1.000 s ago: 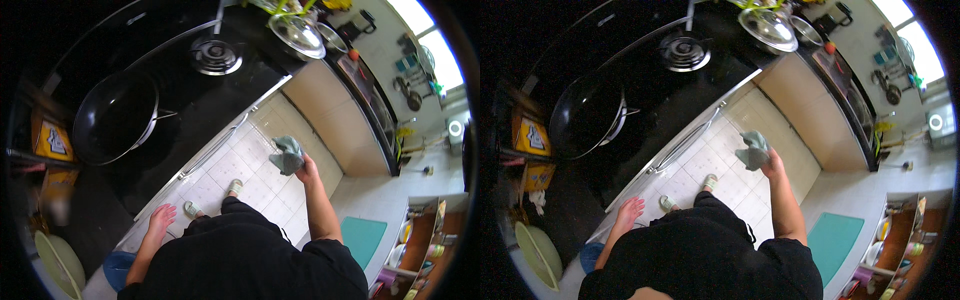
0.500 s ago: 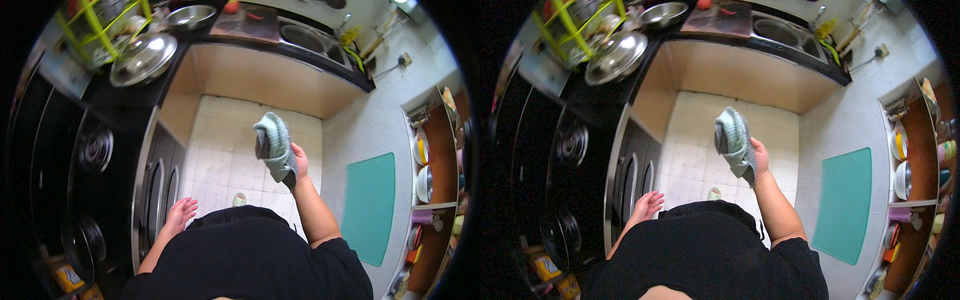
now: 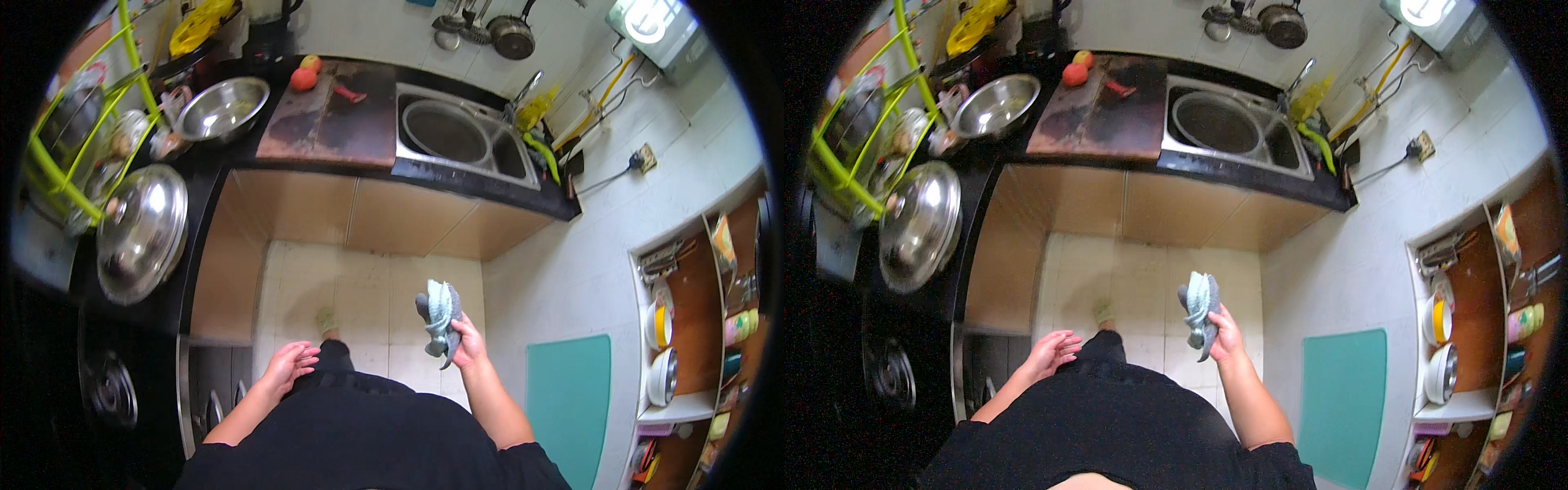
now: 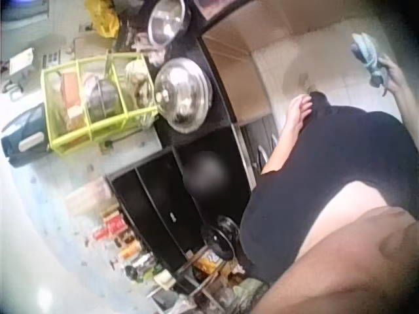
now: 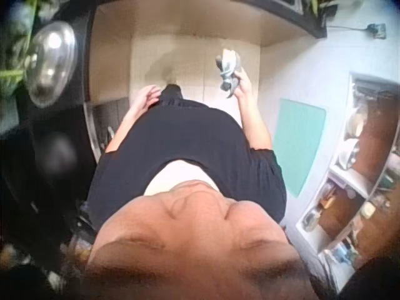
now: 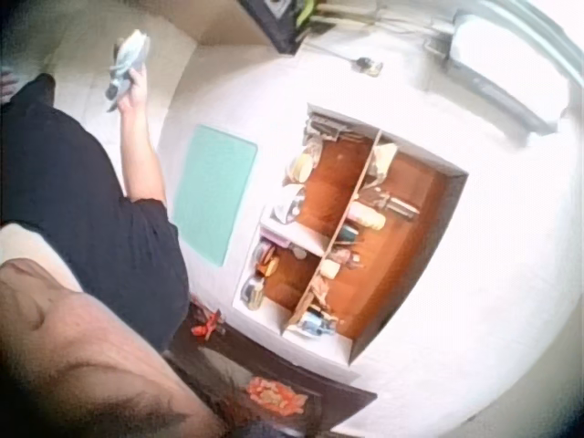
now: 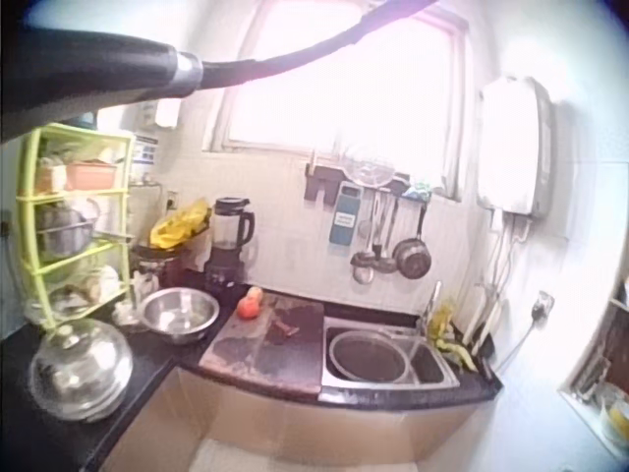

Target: The person cleans a black glass stovetop using a grey cloth. They wipe the surface around the burners and the adjacent countertop, repeatedly rinsing the cloth in a sink filled with water and wringing it out before continuing the cleaning process.

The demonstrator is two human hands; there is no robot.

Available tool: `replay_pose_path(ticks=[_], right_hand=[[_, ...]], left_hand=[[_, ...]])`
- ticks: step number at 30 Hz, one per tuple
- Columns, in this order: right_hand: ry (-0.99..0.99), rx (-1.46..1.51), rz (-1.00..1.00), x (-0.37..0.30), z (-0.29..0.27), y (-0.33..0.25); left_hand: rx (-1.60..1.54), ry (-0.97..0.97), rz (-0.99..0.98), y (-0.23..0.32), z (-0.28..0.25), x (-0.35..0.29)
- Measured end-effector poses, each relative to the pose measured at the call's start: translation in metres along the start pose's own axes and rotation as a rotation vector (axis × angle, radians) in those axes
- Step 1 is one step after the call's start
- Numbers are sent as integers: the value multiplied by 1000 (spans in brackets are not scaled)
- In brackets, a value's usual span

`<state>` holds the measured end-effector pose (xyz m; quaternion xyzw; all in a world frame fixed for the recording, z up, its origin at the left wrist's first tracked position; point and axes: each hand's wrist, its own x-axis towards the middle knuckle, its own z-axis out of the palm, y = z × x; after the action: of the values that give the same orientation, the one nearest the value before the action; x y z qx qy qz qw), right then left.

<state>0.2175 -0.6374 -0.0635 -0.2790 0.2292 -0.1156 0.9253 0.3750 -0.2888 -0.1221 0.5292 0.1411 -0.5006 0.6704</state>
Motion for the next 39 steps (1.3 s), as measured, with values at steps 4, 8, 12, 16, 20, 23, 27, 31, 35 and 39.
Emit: replay_pose_path(ticks=[4,8,12,16,20,23,27,31,35,39], right_hand=[[-99,-78,-46,73,51,-47],[-64,-310,-105,146,87,-79],[-96,-684,-252,204,98,-107],[80,-471,-226,269,64,-163],[-9,-231,-174,359,17,-268],[-36,-360,-101,430,-15,-326],[235,-1325,-374,530,-79,-359],[146,-1803,-290,591,-93,-346],[3,-2164,123,601,-78,-296],[-430,-2099,380,632,-96,-308]], left_hand=[[276,-270,62,115,98,74],[546,-488,189,198,206,136],[473,-490,339,246,265,181],[322,-431,460,262,296,261],[154,-286,498,313,344,323],[199,-150,556,343,394,351],[375,145,206,362,432,422],[790,252,390,329,438,504],[1370,155,521,325,461,540],[1462,144,174,323,446,571]])
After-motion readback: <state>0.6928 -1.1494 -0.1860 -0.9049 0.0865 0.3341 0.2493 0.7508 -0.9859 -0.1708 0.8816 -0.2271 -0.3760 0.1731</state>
